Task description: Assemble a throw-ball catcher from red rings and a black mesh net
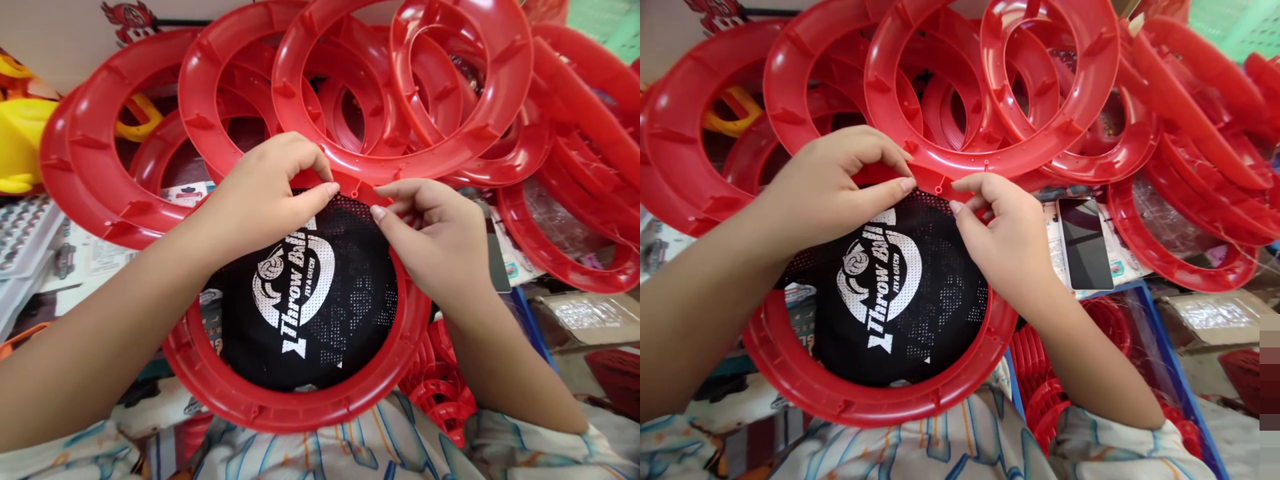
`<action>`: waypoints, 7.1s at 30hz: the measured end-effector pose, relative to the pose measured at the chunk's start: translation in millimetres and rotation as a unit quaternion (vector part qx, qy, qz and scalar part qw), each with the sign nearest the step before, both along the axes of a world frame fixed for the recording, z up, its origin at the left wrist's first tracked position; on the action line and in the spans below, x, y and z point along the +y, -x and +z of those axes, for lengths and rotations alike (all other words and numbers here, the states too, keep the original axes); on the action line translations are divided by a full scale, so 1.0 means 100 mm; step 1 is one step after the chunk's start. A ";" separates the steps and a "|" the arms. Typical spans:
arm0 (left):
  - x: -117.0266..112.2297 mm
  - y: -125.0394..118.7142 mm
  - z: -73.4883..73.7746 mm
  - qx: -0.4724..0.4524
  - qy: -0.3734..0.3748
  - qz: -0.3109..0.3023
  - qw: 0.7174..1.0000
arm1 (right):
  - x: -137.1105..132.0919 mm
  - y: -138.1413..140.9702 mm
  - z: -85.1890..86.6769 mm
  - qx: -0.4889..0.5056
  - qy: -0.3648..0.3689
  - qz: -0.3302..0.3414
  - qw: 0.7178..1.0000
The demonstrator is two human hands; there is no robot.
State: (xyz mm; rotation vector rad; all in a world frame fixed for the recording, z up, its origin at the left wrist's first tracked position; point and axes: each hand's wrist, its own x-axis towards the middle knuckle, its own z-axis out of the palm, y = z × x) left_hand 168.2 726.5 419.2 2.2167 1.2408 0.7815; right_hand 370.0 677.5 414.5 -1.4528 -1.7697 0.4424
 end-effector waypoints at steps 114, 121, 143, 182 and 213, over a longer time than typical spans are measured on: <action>-0.04 -0.03 0.04 0.038 0.017 0.128 0.991 | 0.13 0.05 0.08 -0.328 -0.118 0.114 0.930; -0.12 0.06 -0.02 0.024 -0.059 0.050 0.997 | 0.06 0.02 0.09 -0.078 -0.042 0.003 0.996; -0.20 0.05 -0.10 0.147 -0.213 -0.030 0.966 | 0.15 0.01 -0.02 -0.067 -0.064 0.007 0.996; -0.10 0.43 0.14 0.133 -0.052 0.004 0.990 | -0.08 0.22 0.07 -0.191 -0.097 0.085 0.973; 0.09 0.05 0.06 0.046 -0.004 0.000 0.999 | 0.12 0.09 -0.01 -0.330 -0.159 0.105 0.925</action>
